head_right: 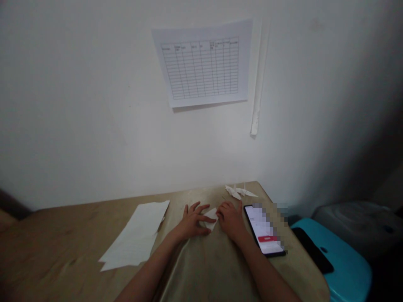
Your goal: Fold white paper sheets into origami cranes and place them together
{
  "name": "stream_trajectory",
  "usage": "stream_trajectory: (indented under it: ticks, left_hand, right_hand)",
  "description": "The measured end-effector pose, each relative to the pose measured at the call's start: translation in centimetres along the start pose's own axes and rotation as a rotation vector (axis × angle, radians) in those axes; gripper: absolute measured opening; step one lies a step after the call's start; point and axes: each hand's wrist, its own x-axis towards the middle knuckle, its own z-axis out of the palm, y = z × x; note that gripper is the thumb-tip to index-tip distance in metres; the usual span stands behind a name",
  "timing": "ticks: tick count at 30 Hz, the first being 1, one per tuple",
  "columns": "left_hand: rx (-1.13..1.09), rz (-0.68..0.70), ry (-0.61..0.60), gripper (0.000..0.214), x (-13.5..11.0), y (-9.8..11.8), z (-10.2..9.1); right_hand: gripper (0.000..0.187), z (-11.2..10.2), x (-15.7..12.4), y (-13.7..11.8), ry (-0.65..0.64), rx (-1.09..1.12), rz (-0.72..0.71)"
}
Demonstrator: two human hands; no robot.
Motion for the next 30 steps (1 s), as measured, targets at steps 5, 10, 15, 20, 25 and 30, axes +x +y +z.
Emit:
stream_trajectory:
  ticks: [5, 10, 15, 20, 25, 30]
  left_hand:
    - [0.027, -0.042, 0.084, 0.047, 0.1, 0.3, 1.1]
    - [0.044, -0.071, 0.113, 0.053, 0.2, 0.4, 1.5]
    - [0.059, -0.080, 0.100, 0.057, 0.2, 0.5, 1.2]
    - [0.067, -0.099, 0.077, 0.060, 0.1, 0.8, 0.9]
    - [0.065, -0.102, 0.065, 0.062, 0.2, 0.8, 0.8]
    - [0.063, -0.117, 0.057, 0.065, 0.3, 0.8, 0.8]
  right_hand:
    - [0.034, -0.6, -0.3, 0.2, -0.052, 0.058, 0.026]
    - [0.042, -0.8, -0.2, 0.5, -0.119, 0.082, 0.063]
    - [0.049, -0.6, -0.3, 0.6, -0.131, 0.069, 0.070]
    - [0.052, -0.4, -0.4, 0.6, -0.112, 0.036, 0.086]
    - [0.047, -0.3, -0.2, 0.8, -0.122, 0.071, 0.099]
    - [0.035, -0.1, 0.3, 1.2, -0.076, 0.085, 0.124]
